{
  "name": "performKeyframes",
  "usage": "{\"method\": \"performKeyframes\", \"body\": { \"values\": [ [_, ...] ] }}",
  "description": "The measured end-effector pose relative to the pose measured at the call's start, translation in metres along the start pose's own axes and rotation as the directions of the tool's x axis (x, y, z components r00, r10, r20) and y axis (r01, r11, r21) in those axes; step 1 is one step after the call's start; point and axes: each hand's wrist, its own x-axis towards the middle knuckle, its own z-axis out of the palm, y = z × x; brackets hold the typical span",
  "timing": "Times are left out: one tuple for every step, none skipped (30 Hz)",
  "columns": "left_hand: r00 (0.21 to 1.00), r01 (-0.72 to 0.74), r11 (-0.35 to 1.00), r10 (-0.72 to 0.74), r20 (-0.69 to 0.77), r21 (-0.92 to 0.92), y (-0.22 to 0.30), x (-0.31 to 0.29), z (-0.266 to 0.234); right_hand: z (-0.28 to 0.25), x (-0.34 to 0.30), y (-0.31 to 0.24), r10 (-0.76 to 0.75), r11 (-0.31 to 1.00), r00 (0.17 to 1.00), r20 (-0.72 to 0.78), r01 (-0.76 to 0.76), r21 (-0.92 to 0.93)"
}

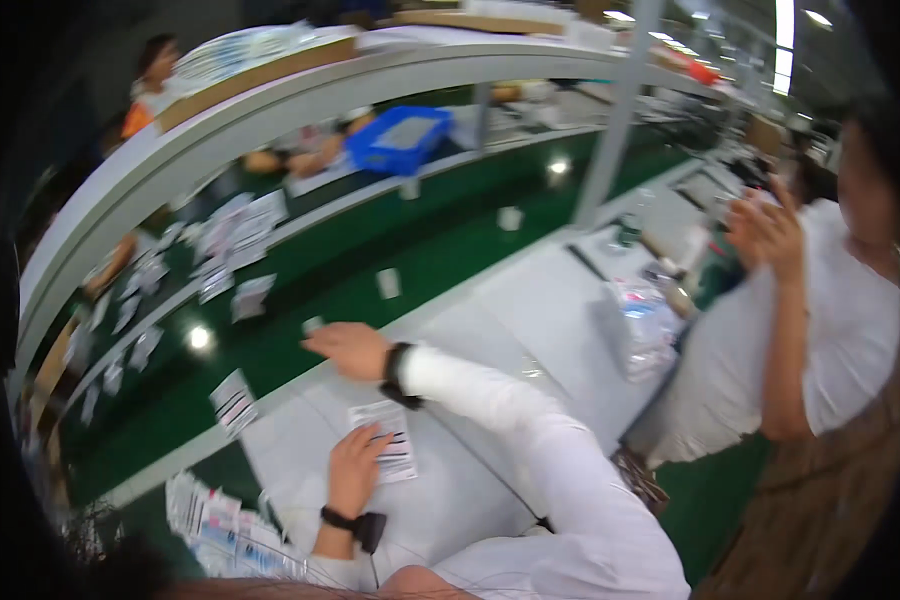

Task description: The person picks up a charger and a packet, places the charger inside the packet, and folds the top down. The person then presses the folded edge against a strip of tape on the table before placing the packet onto a stack.

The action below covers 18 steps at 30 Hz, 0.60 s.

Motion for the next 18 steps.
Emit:
{"method": "performKeyframes", "body": {
  "values": [
    [1.0,-0.001,0.999,0.002,0.026,-0.036,-0.001,0.006,0.002,0.016,0.011,0.022,-0.117,0.991,0.976,-0.182,0.102,-0.09],
    [0.999,-0.023,0.997,0.025,0.036,-0.067,-0.005,0.001,-0.004,0.029,0.031,0.021,-0.184,0.972,0.965,-0.185,0.151,-0.179],
    [0.999,0.016,0.998,-0.013,0.051,-0.059,-0.004,0.0,-0.006,0.035,0.037,0.026,-0.246,0.943,0.953,-0.174,0.194,-0.271],
    [0.996,0.06,0.997,-0.057,0.067,-0.046,-0.002,0.002,-0.005,0.036,0.04,0.037,-0.215,0.944,0.964,-0.157,0.164,-0.285],
    [0.996,0.06,0.996,-0.055,0.077,-0.067,0.001,0.002,-0.005,0.044,0.046,0.049,-0.231,0.939,0.972,-0.048,0.21,-0.272],
    [0.997,0.031,0.998,-0.028,0.075,-0.051,0.001,0.006,-0.006,0.045,0.049,0.057,-0.252,0.933,0.966,0.057,0.258,-0.252],
    [0.997,0.005,0.999,-0.002,0.074,-0.032,0.002,0.01,-0.007,0.044,0.048,0.064,-0.244,0.936,0.968,0.067,0.253,-0.245],
    [0.997,-0.008,1.0,0.008,0.07,-0.006,0.001,0.01,-0.006,0.042,0.052,0.065,-0.191,0.962,0.979,0.076,0.202,-0.184],
    [0.997,0.011,1.0,-0.01,0.073,-0.008,0.0,0.007,-0.004,0.04,0.057,0.064,-0.14,0.981,0.986,0.089,0.15,-0.123],
    [0.997,0.014,1.0,-0.014,0.072,-0.003,-0.001,0.007,-0.004,0.038,0.059,0.061,-0.086,0.993,0.991,0.102,0.094,-0.07],
    [0.997,0.017,1.0,-0.017,0.07,0.002,-0.001,0.006,-0.003,0.038,0.06,0.055,-0.091,0.993,0.99,0.107,0.098,-0.061],
    [0.998,0.018,1.0,-0.019,0.067,0.009,-0.002,0.005,-0.002,0.036,0.06,0.05,-0.005,1.0,0.995,0.099,0.004,0.011],
    [0.997,0.023,1.0,-0.023,0.069,0.007,-0.002,0.003,-0.002,0.034,0.059,0.045,0.086,0.992,0.992,0.096,-0.094,0.08],
    [0.998,0.033,0.999,-0.033,0.057,0.0,-0.004,0.002,0.001,0.032,0.055,0.041,0.178,0.97,0.979,0.1,-0.191,0.148],
    [0.998,0.045,0.999,-0.045,0.044,-0.007,-0.006,0.001,0.002,0.032,0.049,0.037,0.175,0.97,0.979,0.104,-0.19,0.152],
    [0.998,0.057,0.998,-0.057,0.031,-0.014,-0.007,0.0,0.003,0.034,0.039,0.029,0.157,0.913,0.988,-0.01,-0.141,0.383],
    [0.997,0.065,0.998,-0.064,0.033,-0.016,-0.008,-0.001,0.004,0.035,0.026,0.021,0.165,0.807,0.979,-0.123,-0.063,0.587],
    [0.998,0.069,0.997,-0.069,-0.001,0.041,-0.008,-0.002,0.005,0.024,0.008,0.006,0.297,0.535,0.952,0.075,-0.231,0.813]
  ]
}}
